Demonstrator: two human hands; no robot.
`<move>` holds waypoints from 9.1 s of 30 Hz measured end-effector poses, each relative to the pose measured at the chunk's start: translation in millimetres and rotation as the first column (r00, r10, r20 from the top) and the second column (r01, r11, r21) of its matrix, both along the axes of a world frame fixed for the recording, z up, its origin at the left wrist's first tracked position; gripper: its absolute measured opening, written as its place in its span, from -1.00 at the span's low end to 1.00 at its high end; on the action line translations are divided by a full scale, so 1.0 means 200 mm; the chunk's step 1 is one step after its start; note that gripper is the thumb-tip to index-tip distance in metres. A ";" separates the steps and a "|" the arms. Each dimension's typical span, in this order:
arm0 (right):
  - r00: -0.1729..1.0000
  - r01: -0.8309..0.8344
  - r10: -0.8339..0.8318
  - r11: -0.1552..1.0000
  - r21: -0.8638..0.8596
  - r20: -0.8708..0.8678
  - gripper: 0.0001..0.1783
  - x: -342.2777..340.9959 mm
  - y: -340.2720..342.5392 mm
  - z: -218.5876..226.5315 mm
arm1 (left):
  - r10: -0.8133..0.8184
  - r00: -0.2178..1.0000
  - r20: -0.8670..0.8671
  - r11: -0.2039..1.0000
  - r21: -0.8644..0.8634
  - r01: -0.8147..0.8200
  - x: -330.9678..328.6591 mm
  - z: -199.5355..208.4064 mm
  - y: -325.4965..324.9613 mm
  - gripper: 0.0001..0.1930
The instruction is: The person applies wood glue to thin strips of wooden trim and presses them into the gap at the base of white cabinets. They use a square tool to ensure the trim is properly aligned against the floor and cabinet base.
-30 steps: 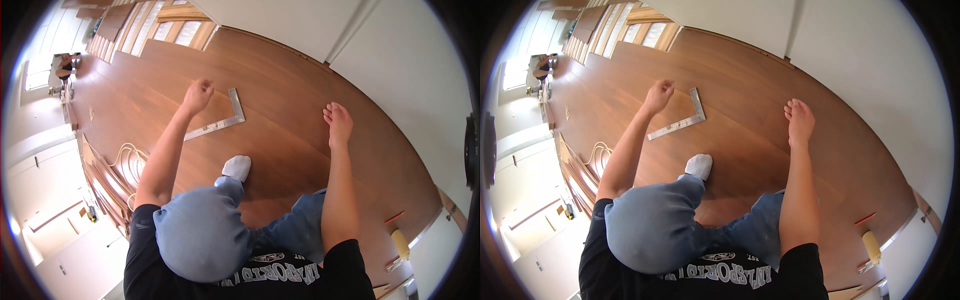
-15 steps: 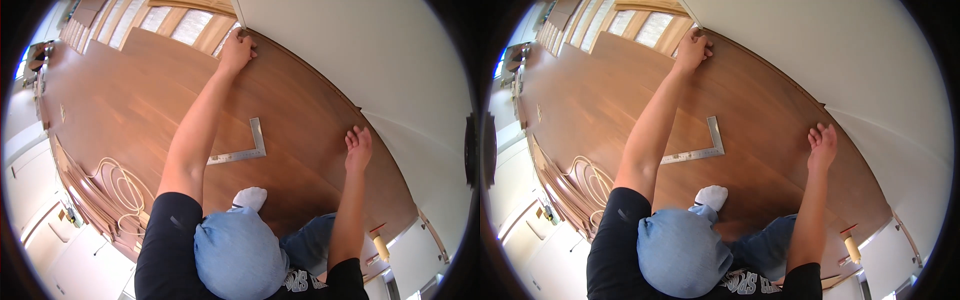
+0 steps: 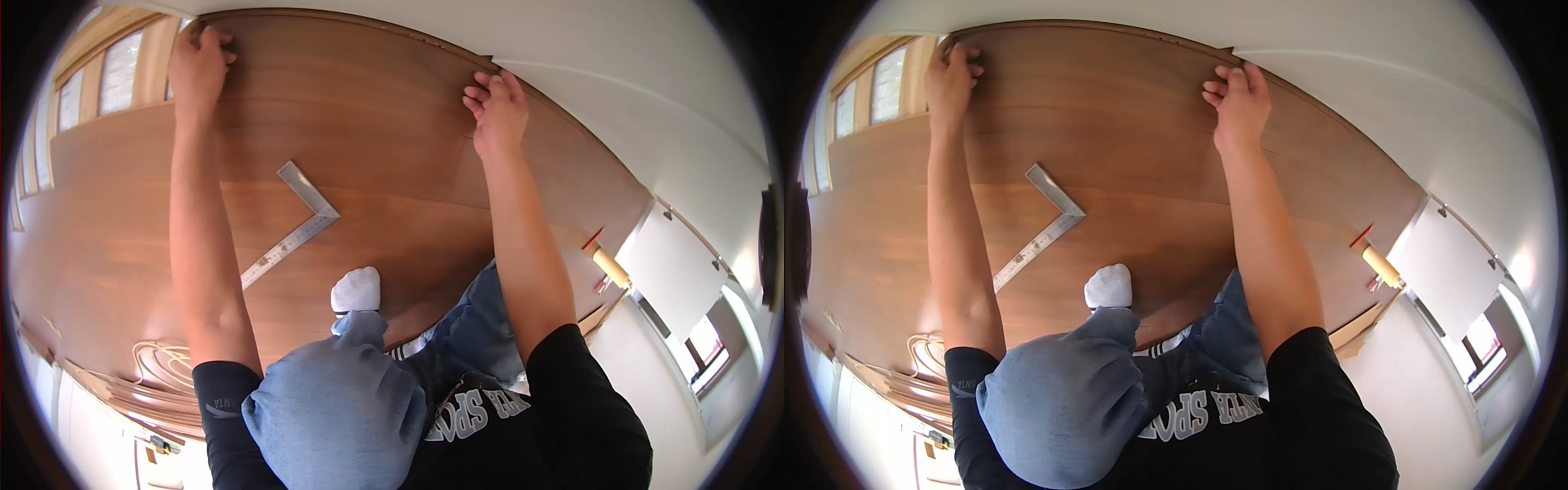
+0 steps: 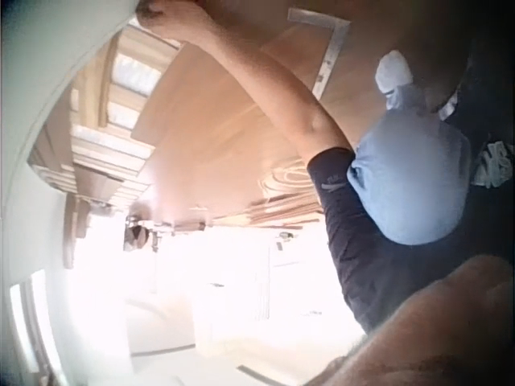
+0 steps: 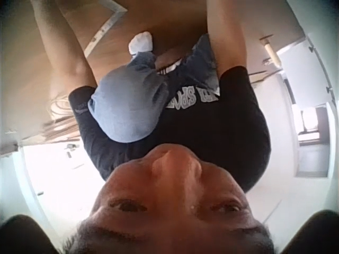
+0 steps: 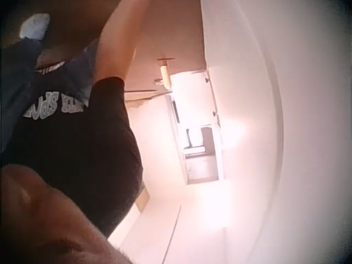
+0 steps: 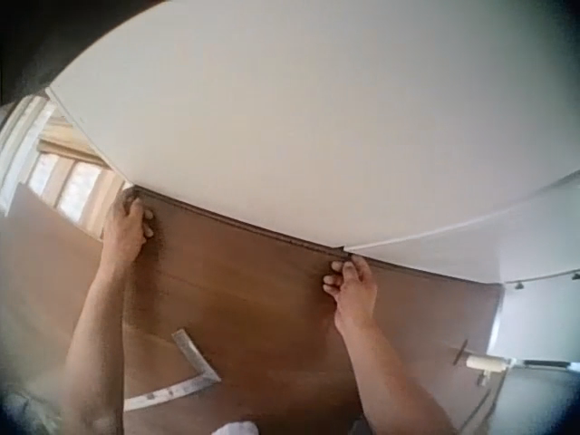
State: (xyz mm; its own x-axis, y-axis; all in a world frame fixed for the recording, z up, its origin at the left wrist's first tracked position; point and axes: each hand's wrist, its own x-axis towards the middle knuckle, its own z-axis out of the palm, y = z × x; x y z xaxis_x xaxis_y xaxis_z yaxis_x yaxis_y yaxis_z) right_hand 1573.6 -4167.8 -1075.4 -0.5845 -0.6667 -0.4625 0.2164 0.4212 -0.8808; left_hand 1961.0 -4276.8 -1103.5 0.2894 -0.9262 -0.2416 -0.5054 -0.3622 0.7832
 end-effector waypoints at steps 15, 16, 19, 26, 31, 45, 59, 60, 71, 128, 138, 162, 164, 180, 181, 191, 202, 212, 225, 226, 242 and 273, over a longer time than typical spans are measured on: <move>0.996 -0.017 0.021 0.999 0.050 -0.087 -0.59 0.00 0.46 0.02 | 0.104 0.982 -0.155 0.993 -0.043 -0.112 -0.07 0.13 0.29 -0.61; 0.996 -0.015 0.019 0.999 0.047 -0.085 -0.59 -0.01 0.50 0.01 | 0.136 0.973 -0.187 0.990 -0.014 -0.141 -0.05 0.15 0.33 -0.61; 0.746 -0.166 0.259 0.965 0.206 -0.614 -0.67 -0.14 0.59 0.00 | 0.184 0.947 -0.264 0.983 0.022 -0.185 -0.01 0.13 0.38 -0.59; -0.012 -0.782 0.587 0.499 0.373 -0.810 -0.47 0.34 0.27 0.19 | 0.200 0.938 -0.283 0.980 0.043 -0.196 0.11 0.11 0.58 -0.59; -0.129 -0.769 0.632 0.423 0.479 -0.765 -0.49 0.44 0.19 0.09 | 0.070 0.924 -0.375 0.996 0.086 -0.041 -0.03 0.18 0.77 -0.60; 0.578 -0.756 0.810 0.577 0.310 -0.099 -0.57 0.58 0.69 0.25 | -0.065 0.900 -0.431 0.961 0.217 0.173 -0.42 0.36 0.99 -0.44; 0.793 -0.435 0.484 0.875 -0.212 0.370 -0.59 0.05 0.51 0.25 | -0.870 0.475 -0.132 0.410 0.340 0.846 -0.18 0.67 0.74 -0.68; 0.788 -0.440 0.488 0.873 -0.211 0.374 -0.59 0.04 0.52 0.25 | -0.866 0.482 -0.132 0.415 0.345 0.842 -0.20 0.66 0.68 -0.68; 0.767 -0.167 0.318 0.938 -0.304 0.558 -0.59 -0.10 0.46 0.08 | -0.989 0.147 0.017 0.137 0.471 0.871 -0.58 0.50 0.14 -0.73; 0.953 0.054 -0.055 0.998 0.010 0.297 -0.73 -0.11 0.03 -0.08 | -0.372 0.516 0.771 0.670 -0.161 0.724 -0.70 -0.05 0.40 -0.42; 0.942 -0.164 0.143 0.986 0.044 0.302 -0.65 -0.38 0.42 0.06 | -0.374 0.471 0.799 0.671 -0.117 0.732 -0.78 -0.09 0.42 -0.42; 0.367 0.501 0.483 0.618 0.606 -0.795 -0.49 -2.80 2.15 -0.24 | -0.347 0.456 0.820 0.670 -0.123 0.732 -0.78 -0.07 0.43 -0.41; 0.371 0.479 0.518 0.604 0.637 -0.770 -0.42 -2.65 1.97 -0.24 | -0.310 0.451 0.837 0.671 -0.143 0.727 -0.81 0.01 0.45 -0.48; 0.268 0.358 0.273 0.862 0.359 -0.924 -0.40 -1.59 1.09 -0.24 | -0.355 0.453 0.818 0.664 -0.122 0.738 -0.74 -0.09 0.41 -0.42; 0.276 0.376 0.266 0.854 0.359 -0.923 -0.42 -1.57 1.09 -0.23 | -0.355 0.453 0.818 0.664 -0.120 0.738 -0.74 -0.09 0.41 -0.42; 0.246 0.368 0.262 0.866 0.339 -0.933 -0.45 -1.61 1.12 -0.27 | -0.368 0.445 0.817 0.659 -0.109 0.745 -0.74 -0.10 0.41 -0.42; 0.307 0.364 0.212 0.874 0.321 -0.928 -0.44 -1.56 1.10 -0.23 | -0.367 0.424 0.828 0.665 -0.086 0.742 -0.73 -0.10 0.42 -0.41; 0.279 0.363 0.224 0.876 0.319 -0.934 -0.44 -1.59 1.11 -0.24 | -0.382 0.416 0.825 0.660 -0.071 0.748 -0.76 -0.09 0.41 -0.41; 0.587 -0.217 0.178 0.974 0.059 -0.790 -0.46 -1.18 0.69 -0.16 | -0.368 0.547 0.752 0.693 -0.171 0.701 -0.69 0.03 0.40 -0.37; 0.705 -0.404 0.339 0.914 0.041 -0.623 -0.49 -0.93 0.61 -0.11 | -0.356 0.562 0.746 0.702 -0.183 0.689 -0.67 0.01 0.42 -0.37; 0.995 0.061 -0.065 0.996 0.061 0.071 -0.56 0.04 -0.02 -0.02 | 0.136 0.903 0.408 0.983 -0.172 -0.070 -0.10 0.01 0.05 -0.49; 0.893 0.027 0.147 0.926 -0.376 0.426 -0.74 0.18 0.64 0.75 | -0.276 0.453 -0.848 0.961 -0.234 0.149 0.01 0.58 0.93 -0.32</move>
